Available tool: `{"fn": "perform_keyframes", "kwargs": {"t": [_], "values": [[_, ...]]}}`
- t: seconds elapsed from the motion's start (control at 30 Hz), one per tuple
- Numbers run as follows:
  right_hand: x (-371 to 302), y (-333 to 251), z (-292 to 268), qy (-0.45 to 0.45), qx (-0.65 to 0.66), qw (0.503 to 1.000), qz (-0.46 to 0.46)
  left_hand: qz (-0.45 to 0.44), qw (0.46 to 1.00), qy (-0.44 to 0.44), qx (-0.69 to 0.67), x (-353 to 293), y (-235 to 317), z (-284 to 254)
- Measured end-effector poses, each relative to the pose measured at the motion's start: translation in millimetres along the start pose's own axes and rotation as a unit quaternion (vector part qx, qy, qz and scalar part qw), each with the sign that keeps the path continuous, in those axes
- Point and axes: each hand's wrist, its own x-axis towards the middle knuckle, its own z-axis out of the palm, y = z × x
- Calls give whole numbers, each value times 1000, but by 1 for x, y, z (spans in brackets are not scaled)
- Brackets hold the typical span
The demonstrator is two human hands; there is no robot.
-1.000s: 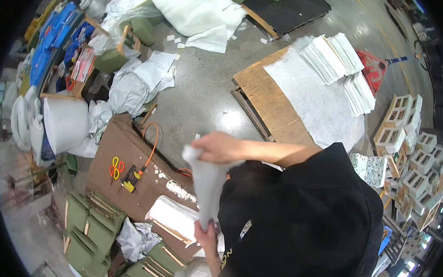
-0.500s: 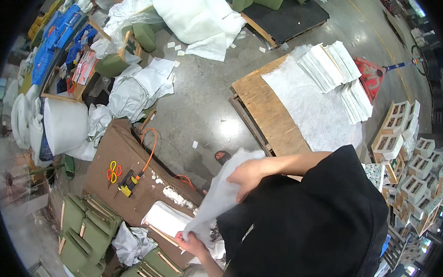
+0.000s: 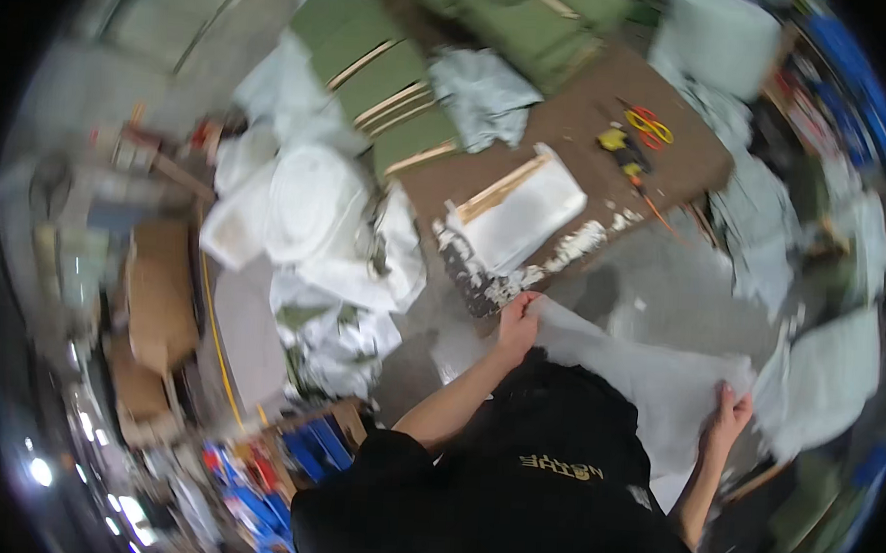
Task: Assembling an upholstered furniture component by adding padding and a fabric cover to a wooden frame and securing it with a pneumatic staple gun.
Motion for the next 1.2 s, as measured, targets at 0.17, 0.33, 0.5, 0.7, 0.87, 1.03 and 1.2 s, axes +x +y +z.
{"fn": "perform_keyframes", "kwargs": {"t": [0.17,0.33,0.5,0.7,0.87,1.03,1.2], "values": [[70,-37,78,-12,27,992,-122,-110,884,135,-433,0,-1,-41],[128,-59,142,-190,-41,966,-168,109,968,189,-128,-5,-16,-108],[123,-56,212,-309,-101,940,-107,38,959,280,23,-20,-51,-148],[152,-13,246,-402,-318,857,-60,-64,948,236,205,-15,-98,-139],[241,10,256,-294,-174,940,-26,-18,924,259,280,36,-73,-136],[292,20,322,-259,-98,961,17,31,928,276,250,103,-85,-125],[342,87,342,-250,-235,939,-5,-213,754,396,-480,163,-70,-74]]}}
